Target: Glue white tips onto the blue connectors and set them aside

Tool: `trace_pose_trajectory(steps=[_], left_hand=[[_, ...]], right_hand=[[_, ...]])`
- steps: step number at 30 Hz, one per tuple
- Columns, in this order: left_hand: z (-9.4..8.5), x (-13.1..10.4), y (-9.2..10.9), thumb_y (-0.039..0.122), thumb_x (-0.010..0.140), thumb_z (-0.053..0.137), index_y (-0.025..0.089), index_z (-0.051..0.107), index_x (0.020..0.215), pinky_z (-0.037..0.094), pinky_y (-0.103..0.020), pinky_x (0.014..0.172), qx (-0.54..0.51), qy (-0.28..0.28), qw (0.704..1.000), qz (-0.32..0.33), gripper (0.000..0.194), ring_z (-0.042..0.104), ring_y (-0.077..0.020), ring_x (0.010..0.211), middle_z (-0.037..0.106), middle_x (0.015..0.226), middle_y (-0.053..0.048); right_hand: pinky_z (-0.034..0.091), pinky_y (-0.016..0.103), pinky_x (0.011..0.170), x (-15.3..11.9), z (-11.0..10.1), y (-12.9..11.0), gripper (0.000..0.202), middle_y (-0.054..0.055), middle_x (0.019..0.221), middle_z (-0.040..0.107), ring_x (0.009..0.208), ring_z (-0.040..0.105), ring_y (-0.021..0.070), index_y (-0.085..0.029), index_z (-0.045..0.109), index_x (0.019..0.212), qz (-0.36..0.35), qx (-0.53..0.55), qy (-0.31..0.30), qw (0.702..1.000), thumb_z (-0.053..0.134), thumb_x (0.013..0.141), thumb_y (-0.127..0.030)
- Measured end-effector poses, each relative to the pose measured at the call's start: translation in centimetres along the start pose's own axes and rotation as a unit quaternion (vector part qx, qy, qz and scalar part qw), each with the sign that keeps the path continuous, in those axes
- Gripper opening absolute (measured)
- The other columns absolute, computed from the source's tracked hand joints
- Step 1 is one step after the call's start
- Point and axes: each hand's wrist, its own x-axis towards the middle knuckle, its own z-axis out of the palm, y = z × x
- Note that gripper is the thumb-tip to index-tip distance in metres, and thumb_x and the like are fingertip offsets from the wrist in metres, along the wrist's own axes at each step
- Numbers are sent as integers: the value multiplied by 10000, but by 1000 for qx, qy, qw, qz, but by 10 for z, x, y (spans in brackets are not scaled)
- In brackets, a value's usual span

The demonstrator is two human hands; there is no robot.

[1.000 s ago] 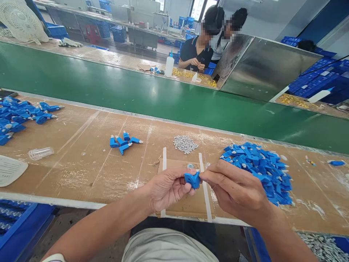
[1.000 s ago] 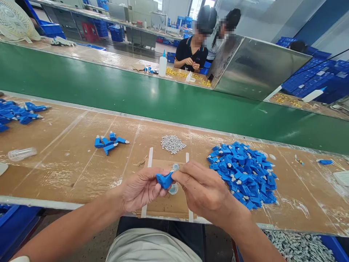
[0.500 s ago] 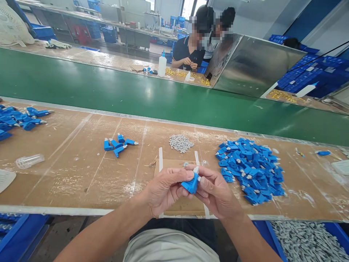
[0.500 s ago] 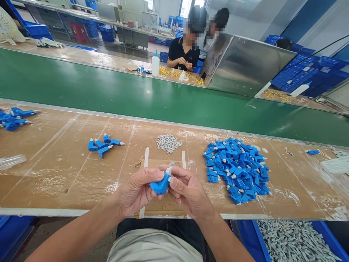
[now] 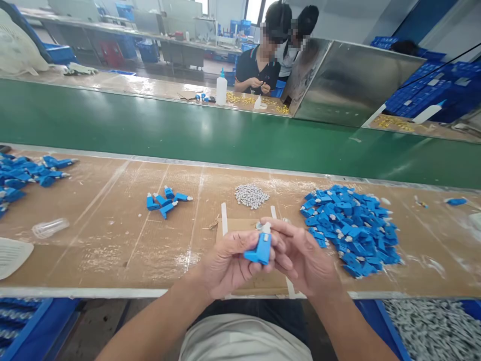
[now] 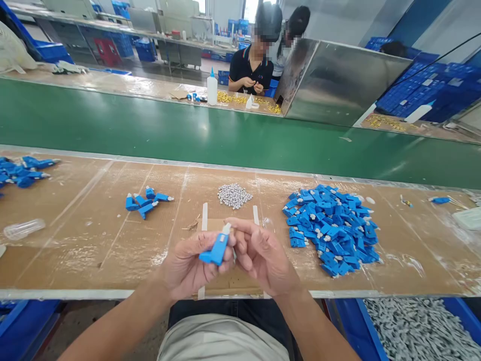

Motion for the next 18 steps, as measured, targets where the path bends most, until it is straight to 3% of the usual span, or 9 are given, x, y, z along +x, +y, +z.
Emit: trace_pose_trajectory(steps=[4, 9, 14, 18], left_hand=[[-8, -3, 1, 226, 731, 825, 63, 740, 984, 534, -105, 616, -109, -52, 991, -55, 313, 709, -116, 698, 714, 776, -65], [-15, -4, -3, 233, 752, 816, 74, 742, 975, 524, -88, 606, -128, -45, 987, -80, 284, 704, -101, 690, 709, 761, -58], [-16, -3, -14, 308, 782, 795, 77, 735, 885, 485, -133, 584, 15, 64, 998, 16, 260, 644, -84, 637, 659, 737, -46], [-20, -14, 1, 374, 763, 801, 93, 711, 759, 405, -181, 537, 160, 176, 969, 69, 295, 514, -64, 564, 584, 654, -9]], right_hand=[[270, 168, 442, -4, 6, -9, 325, -20, 637, 496, 510, 364, 50, -201, 761, 1149, 35, -45, -11, 998, 721, 896, -400], [280, 193, 464, -6, 15, -10, 359, -26, 655, 519, 517, 356, 56, -217, 756, 1143, 7, -108, 29, 994, 749, 865, -444], [340, 210, 487, -2, 21, 0, 385, 16, 736, 611, 589, 483, 99, -183, 745, 1105, 4, -163, 13, 986, 777, 830, -450], [340, 219, 472, -6, 13, 26, 458, 21, 779, 589, 585, 442, 109, -202, 711, 1195, 22, -143, 32, 989, 765, 829, -472]])
